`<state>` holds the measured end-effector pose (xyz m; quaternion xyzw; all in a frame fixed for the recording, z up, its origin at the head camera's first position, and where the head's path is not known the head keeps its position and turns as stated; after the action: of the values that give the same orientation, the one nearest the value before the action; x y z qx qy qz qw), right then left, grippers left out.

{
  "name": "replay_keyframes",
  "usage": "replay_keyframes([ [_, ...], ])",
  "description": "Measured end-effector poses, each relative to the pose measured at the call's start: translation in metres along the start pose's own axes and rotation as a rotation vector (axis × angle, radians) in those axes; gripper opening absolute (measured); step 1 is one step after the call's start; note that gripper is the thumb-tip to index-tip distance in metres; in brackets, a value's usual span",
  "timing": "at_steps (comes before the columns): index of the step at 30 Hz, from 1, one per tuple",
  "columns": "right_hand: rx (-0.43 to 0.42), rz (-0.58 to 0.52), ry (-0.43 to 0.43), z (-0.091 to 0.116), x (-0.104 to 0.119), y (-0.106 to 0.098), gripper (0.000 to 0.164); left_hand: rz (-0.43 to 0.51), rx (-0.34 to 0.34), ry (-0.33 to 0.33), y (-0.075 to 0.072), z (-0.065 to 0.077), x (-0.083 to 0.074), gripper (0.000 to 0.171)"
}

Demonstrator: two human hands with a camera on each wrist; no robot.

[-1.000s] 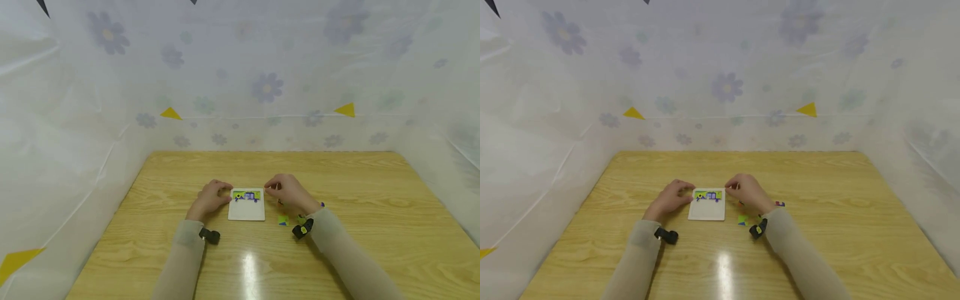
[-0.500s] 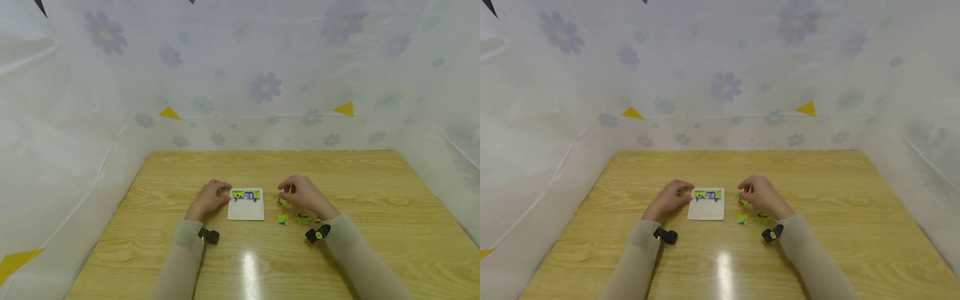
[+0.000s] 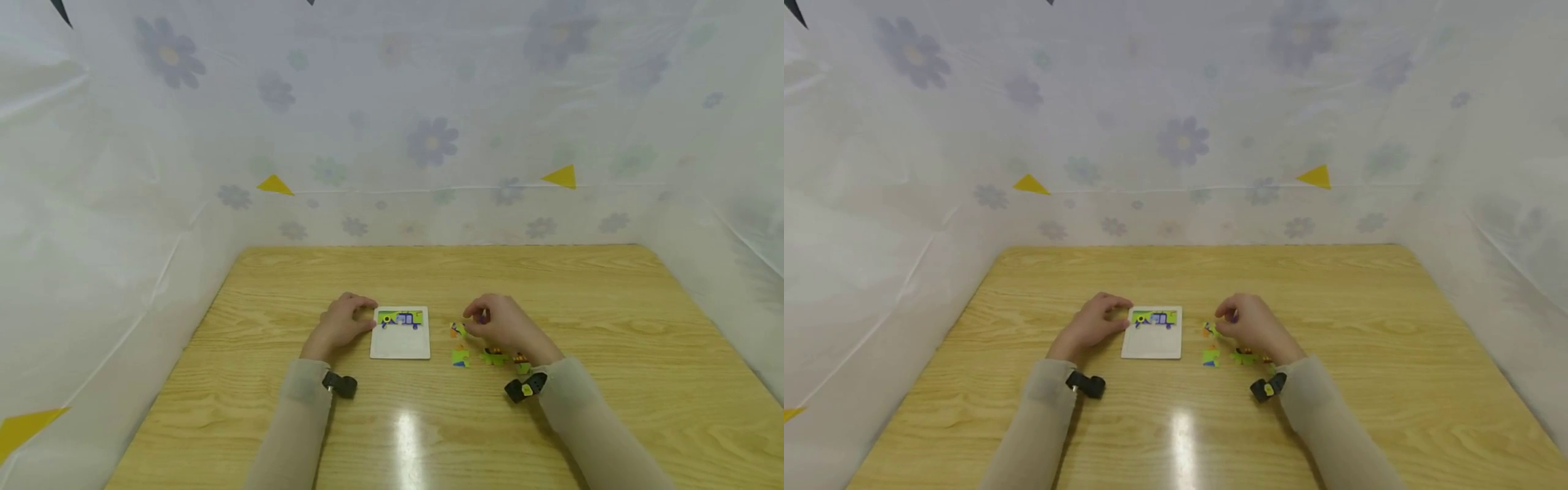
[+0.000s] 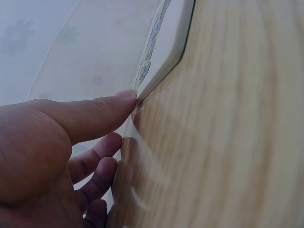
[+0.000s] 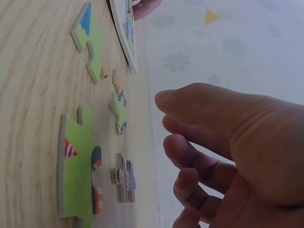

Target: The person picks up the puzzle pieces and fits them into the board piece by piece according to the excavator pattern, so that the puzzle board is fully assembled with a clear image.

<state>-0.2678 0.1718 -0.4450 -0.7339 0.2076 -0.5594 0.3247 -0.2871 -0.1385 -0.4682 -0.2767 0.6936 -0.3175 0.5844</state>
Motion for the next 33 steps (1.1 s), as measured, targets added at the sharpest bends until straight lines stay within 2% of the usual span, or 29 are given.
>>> replay_keyframes([
  [8, 0.02, 0.011, 0.027, -0.001, -0.009, 0.006, 0.019, -0.007, -0.002, 0.003, -0.002, 0.001, -0.002, 0.035],
  [15, 0.041, -0.007, 0.046, 0.0, -0.012, 0.009, 0.026, -0.006, -0.005, 0.004, -0.003, 0.002, -0.002, 0.036],
  [24, 0.05, 0.007, 0.022, 0.001, -0.016, 0.015, 0.029, -0.017, 0.004, 0.007, -0.001, 0.002, -0.002, 0.037],
  [33, 0.054, 0.005, 0.042, 0.0, -0.018, 0.015, 0.029, -0.014, 0.002, 0.009, -0.001, 0.001, -0.002, 0.037],
])
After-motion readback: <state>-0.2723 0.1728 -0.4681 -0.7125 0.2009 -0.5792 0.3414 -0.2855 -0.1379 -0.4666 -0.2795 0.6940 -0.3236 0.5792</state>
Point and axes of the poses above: each hand's wrist, its own z-axis away from the middle knuckle, its own y-axis out of the palm, x = y × z, the point moved 5 cm from there along -z, towards the middle knuckle, and after that the axes turned 13 degrees about -x, right-handed, at the moved point
